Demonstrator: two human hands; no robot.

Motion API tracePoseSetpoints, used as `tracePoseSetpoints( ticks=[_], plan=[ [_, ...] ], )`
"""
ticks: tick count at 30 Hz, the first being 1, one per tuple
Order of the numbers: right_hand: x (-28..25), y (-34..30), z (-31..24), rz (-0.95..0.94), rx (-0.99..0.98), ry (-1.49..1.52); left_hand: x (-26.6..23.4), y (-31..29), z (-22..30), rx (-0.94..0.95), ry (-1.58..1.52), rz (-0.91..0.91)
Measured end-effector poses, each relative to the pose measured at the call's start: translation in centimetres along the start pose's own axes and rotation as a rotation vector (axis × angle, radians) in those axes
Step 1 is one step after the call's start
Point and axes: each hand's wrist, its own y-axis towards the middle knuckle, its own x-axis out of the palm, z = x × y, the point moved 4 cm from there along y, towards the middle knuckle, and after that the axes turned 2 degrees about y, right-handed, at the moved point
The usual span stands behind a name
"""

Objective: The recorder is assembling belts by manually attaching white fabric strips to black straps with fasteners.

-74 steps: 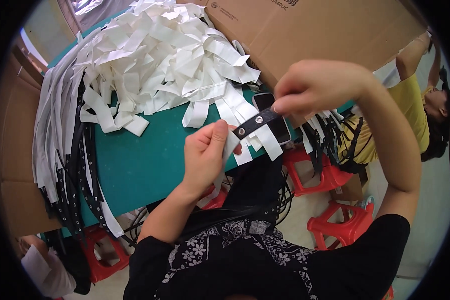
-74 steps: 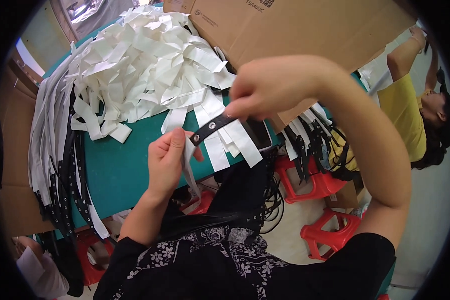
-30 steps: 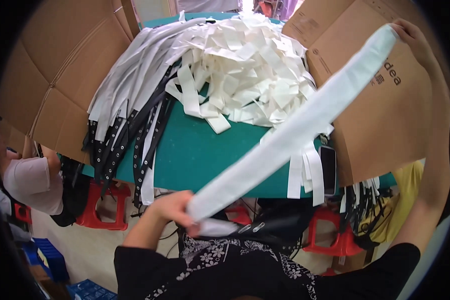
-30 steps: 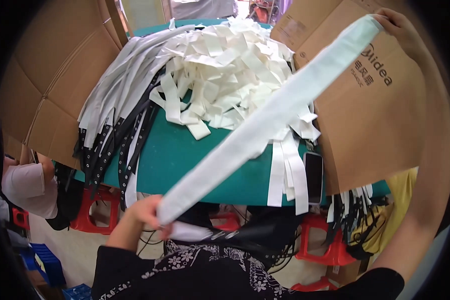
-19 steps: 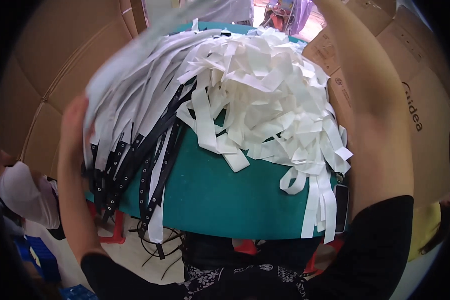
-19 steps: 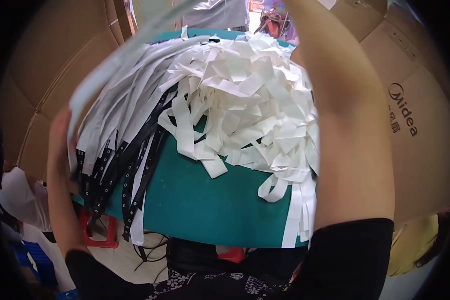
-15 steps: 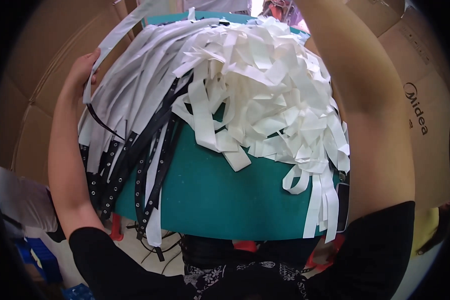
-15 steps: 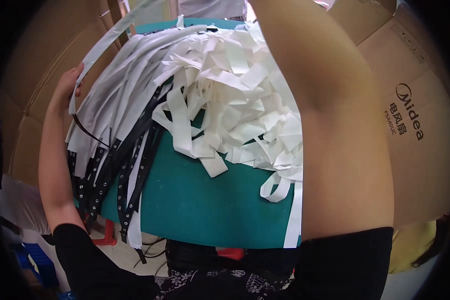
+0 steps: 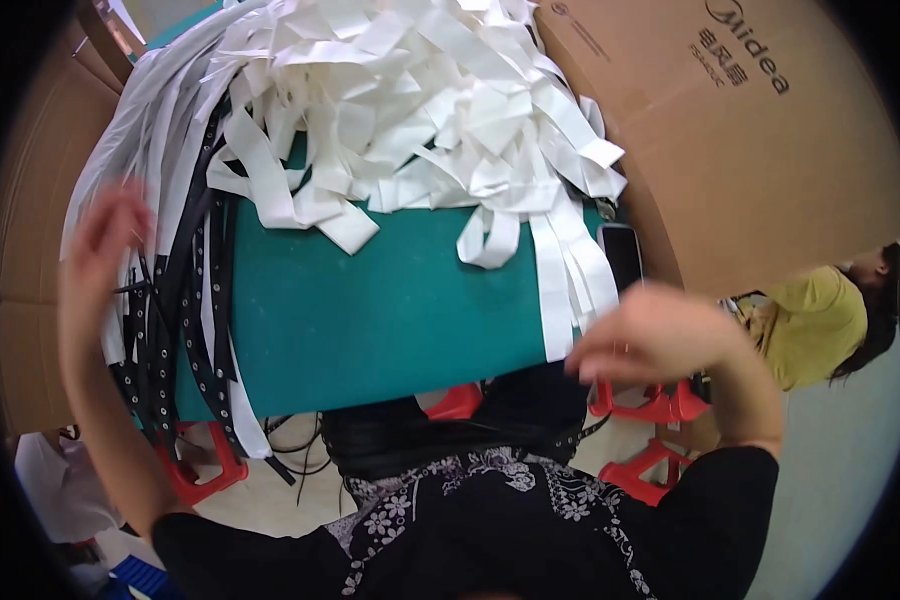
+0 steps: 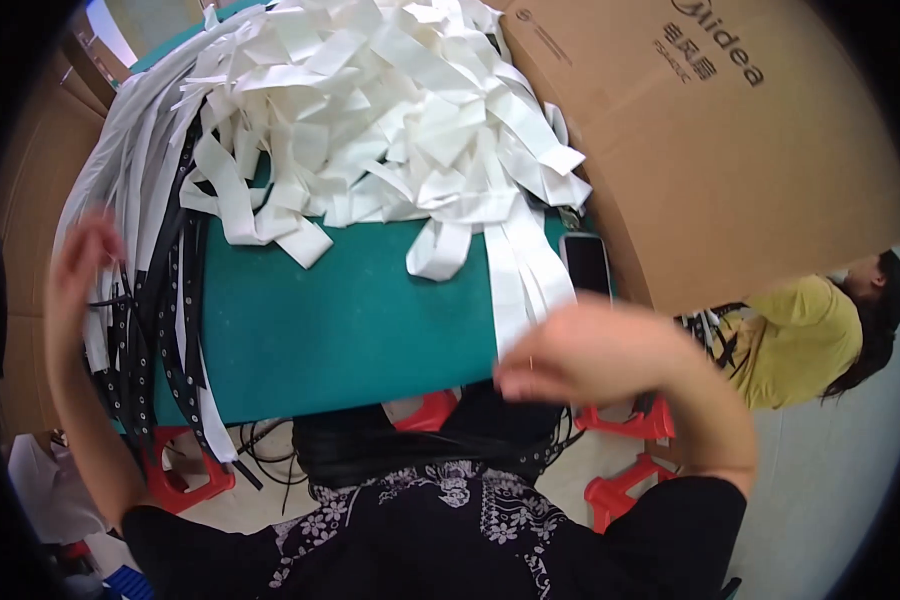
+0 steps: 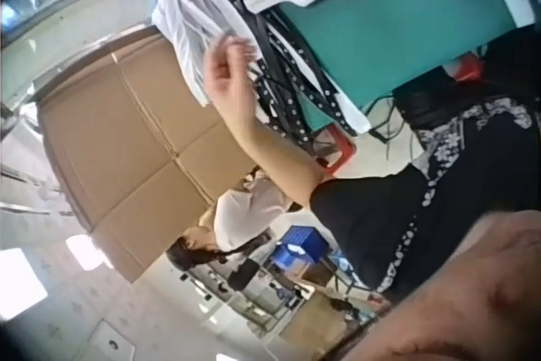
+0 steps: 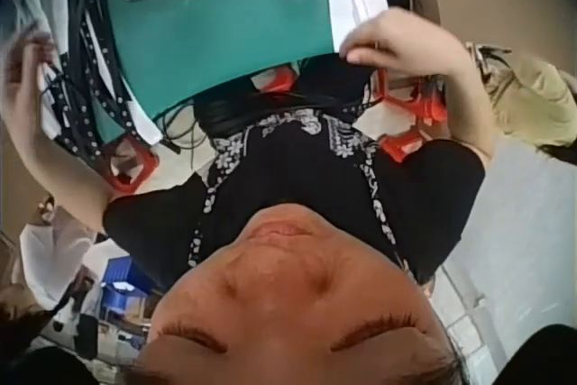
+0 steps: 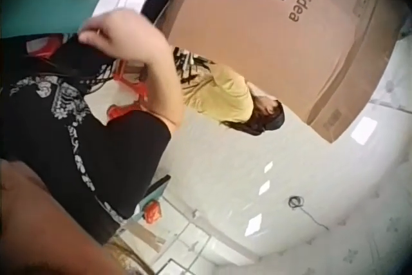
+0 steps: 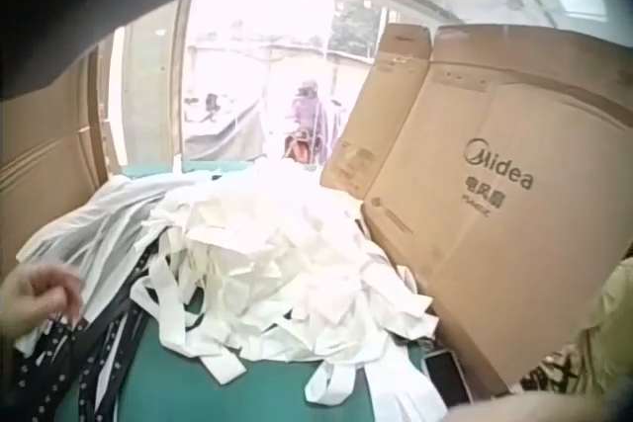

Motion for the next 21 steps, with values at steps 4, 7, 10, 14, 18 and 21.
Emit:
tracePoseSetpoints(
  ticks=[4, 7, 10, 14, 18, 21],
  plan=[
    [17.6, -2.6, 5.6, -0.077, 0.086, 0.281, 18.7, -13.4, 7.0, -0.039, -0.222, -1.02],
    [27.3, -1.5, 8.4, 0.405, 0.236, 0.161, 28.5, -20.5, -0.2, 0.344, 0.269, -0.484],
    [30.5, -1.3, 8.3, 0.696, 0.289, 0.112, 30.1, -23.3, -4.2, 0.356, 0.393, -0.594],
    [31.7, -1.2, 8.2, 0.884, 0.281, 0.194, 29.8, -23.2, -4.4, 0.276, 0.286, -0.463],
    [30.4, -0.9, 7.9, 0.78, 0.252, 0.234, 30.0, -23.4, -4.8, 0.403, 0.32, -0.513],
    [30.4, -0.7, 7.4, 0.725, 0.255, 0.247, 30.1, -24.6, -4.6, 0.489, 0.477, -0.57]
  ],
)
